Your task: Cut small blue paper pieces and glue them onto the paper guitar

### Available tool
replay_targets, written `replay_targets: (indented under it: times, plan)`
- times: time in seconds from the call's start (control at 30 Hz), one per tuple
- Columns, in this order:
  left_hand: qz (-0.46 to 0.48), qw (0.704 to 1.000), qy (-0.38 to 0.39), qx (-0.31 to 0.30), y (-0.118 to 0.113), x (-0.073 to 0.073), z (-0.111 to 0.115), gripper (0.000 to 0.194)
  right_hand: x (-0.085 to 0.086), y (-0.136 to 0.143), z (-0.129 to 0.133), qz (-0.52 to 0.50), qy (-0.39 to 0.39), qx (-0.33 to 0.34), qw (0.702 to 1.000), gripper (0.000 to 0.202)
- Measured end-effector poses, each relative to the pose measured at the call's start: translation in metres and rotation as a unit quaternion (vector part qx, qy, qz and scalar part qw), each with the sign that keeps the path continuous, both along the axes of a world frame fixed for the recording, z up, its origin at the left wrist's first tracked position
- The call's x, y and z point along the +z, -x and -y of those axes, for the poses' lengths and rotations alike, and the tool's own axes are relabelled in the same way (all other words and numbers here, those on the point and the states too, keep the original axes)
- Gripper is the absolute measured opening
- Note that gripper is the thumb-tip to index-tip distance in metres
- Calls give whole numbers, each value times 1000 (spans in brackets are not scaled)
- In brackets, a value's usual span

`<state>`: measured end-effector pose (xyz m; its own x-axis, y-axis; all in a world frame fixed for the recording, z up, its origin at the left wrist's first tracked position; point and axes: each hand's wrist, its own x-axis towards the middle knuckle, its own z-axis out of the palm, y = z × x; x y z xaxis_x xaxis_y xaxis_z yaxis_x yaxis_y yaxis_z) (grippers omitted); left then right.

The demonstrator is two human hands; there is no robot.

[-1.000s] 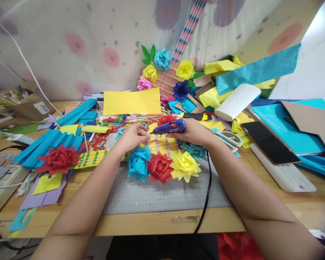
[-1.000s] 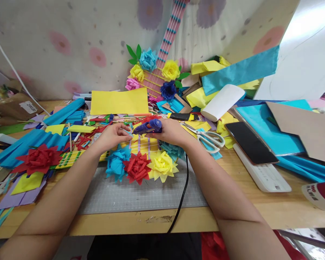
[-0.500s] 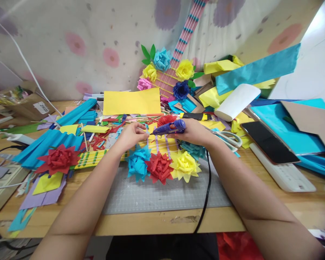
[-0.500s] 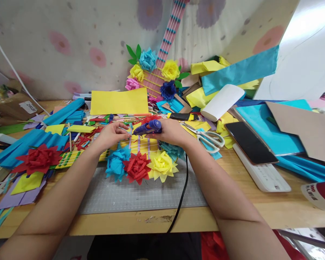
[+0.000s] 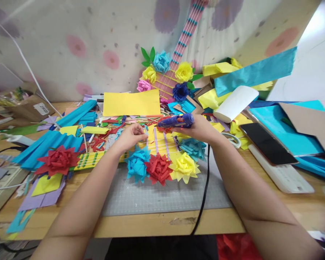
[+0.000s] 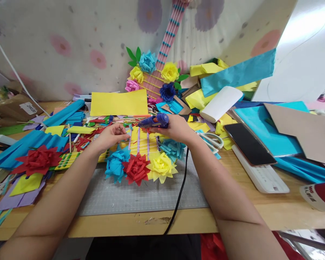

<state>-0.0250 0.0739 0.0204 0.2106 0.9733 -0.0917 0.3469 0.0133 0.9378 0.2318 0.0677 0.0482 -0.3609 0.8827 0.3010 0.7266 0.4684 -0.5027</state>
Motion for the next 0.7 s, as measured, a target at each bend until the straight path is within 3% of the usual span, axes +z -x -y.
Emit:
replay_targets:
  times: [0.27, 0.4, 0.7]
  plan:
    - [-14, 1000, -21, -1, 3, 1, 0, 27, 6, -16, -4, -47, -20, -69, 996, 40]
    - [-37, 999, -39, 9, 4, 0, -2, 24, 5, -21, -6, -66, -21, -74, 995, 38]
    - [-21, 1000, 1, 9, 3, 1, -10, 31, 2, -23, -10, -82, -38, -61, 994, 38]
